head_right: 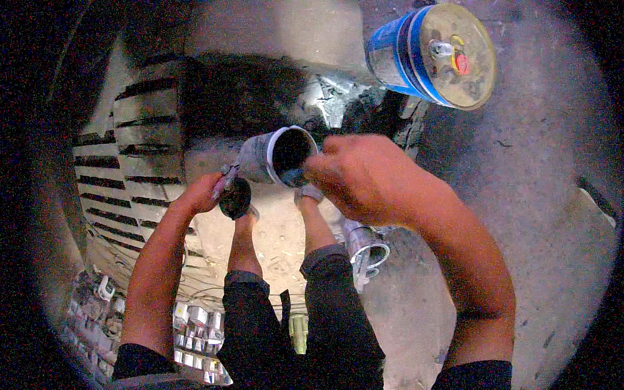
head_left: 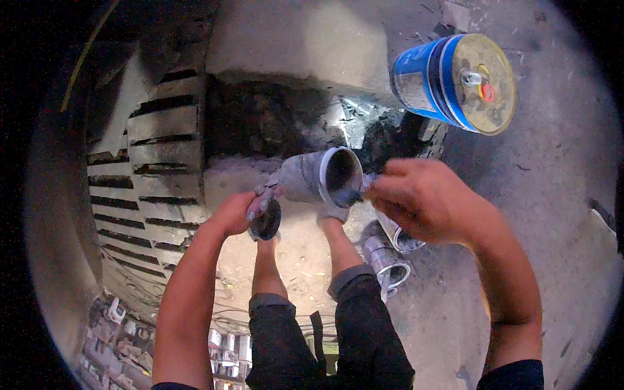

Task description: The person pours paint from a large blue bucket into a smaller metal container using a brush to assist. They then stir the paint in the smaller container. The person moves to a shelf, retrieves a plastic cup, and pours liquid from a white container into the cup.

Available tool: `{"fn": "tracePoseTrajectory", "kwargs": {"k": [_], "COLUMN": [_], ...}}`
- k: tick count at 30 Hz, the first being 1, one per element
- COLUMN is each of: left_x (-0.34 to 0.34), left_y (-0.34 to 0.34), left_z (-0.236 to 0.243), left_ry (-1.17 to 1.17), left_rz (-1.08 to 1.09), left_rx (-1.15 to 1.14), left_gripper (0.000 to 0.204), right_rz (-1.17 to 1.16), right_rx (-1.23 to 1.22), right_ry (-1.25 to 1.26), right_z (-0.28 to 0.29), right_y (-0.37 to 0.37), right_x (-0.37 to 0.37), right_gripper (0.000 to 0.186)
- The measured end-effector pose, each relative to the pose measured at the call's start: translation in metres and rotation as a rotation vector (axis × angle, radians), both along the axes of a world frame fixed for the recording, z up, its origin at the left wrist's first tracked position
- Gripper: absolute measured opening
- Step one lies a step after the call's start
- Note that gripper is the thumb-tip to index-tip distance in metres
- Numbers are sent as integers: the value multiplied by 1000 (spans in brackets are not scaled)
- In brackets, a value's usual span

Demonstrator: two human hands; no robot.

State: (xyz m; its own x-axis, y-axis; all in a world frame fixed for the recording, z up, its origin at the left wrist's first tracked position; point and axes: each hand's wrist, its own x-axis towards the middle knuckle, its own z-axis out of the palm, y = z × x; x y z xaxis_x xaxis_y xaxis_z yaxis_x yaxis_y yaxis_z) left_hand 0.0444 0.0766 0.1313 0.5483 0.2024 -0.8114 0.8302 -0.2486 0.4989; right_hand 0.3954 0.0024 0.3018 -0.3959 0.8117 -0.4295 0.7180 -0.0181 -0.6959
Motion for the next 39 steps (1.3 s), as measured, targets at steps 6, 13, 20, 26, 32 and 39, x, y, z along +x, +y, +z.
{"fn": "tracePoseTrajectory", "kwargs": {"k": [6,13,20,26,32,39], "left_x": [-9,-16,-13,-22,-17,-31], "left_y": [-5,-4,-7,-7,-3,-4], "left_z": [-4,-3,-3,1,2,-17], "left_ry": [-121,-41,-25,8,-68,-115], "left_rz": [38,17,118,83,160,178], "left_rx": [30,6,64,180,241,328], "left_gripper": [25,24,24,24,21,24], "right_rz": [-89,46,83,2,-57,-233], "right_rx": [199,280,250,400,95,200], "right_ry": [-47,-186,-141,-57,-65,-139], "right_z": [-5,-16,-86,-32,-13,-26], "right_y": [4,2,-6,-15,-47,-36], "right_x": [4,7,-40,-12,-10,-4], "right_gripper": [20,22,28,34,37,29]}}
